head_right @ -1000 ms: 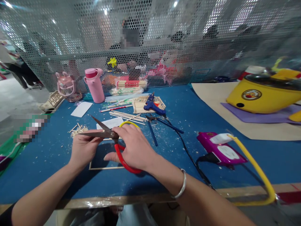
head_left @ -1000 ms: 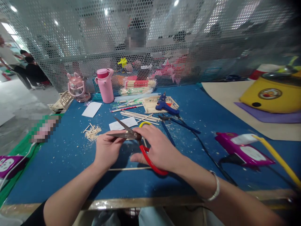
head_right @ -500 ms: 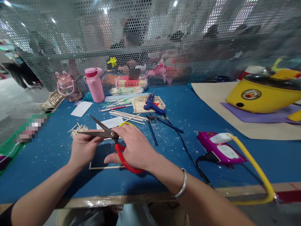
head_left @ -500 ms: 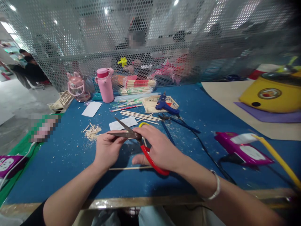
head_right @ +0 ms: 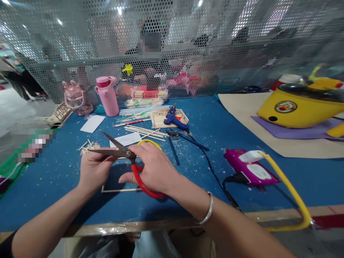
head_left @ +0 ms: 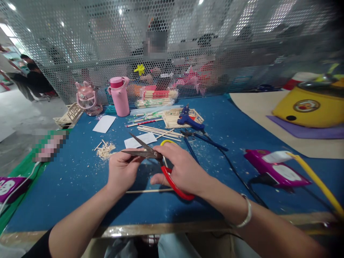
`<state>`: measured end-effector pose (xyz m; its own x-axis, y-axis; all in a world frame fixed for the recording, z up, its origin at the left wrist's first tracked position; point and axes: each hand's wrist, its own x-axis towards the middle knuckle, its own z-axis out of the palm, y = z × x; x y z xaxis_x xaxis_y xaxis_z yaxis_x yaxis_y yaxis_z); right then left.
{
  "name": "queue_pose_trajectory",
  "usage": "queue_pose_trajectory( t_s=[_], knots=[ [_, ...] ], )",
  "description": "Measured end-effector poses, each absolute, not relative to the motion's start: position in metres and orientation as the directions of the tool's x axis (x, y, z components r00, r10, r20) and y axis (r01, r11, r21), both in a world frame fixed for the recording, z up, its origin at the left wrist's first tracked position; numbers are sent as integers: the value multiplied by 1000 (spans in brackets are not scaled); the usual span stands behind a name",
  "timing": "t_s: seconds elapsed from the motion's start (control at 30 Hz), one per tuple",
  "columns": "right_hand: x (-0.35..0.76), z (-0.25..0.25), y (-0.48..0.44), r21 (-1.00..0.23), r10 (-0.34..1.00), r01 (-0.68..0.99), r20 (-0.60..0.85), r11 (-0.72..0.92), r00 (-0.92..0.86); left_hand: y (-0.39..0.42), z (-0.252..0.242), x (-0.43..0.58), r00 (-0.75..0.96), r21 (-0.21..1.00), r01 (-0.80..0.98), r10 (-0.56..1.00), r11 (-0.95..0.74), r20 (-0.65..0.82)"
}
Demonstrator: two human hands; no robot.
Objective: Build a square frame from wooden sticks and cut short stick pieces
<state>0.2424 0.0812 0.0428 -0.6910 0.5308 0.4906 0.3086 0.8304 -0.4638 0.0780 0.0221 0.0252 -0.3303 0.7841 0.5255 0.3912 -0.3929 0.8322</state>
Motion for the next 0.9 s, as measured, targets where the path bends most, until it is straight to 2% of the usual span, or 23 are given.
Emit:
queue_pose_trajectory(
  t_s=[0.2,0.37,0.6,0.9],
  knots=[
    [244,41,82,-455,538,322,503,830,-676,21,27,78,-331,813,429,769,-394,547],
    [246,41,83,-472,560,355,423,807,-712,23,26,77,-368,834,412,771,-366,520],
    [244,46,84,-379,551,412,423,828,-719,23,26,77,-353,848,401,797,-345,491],
    [246,48,85,-365,526,391,431,845,-734,24,20,75,-377,847,391,777,-359,503]
  ],
)
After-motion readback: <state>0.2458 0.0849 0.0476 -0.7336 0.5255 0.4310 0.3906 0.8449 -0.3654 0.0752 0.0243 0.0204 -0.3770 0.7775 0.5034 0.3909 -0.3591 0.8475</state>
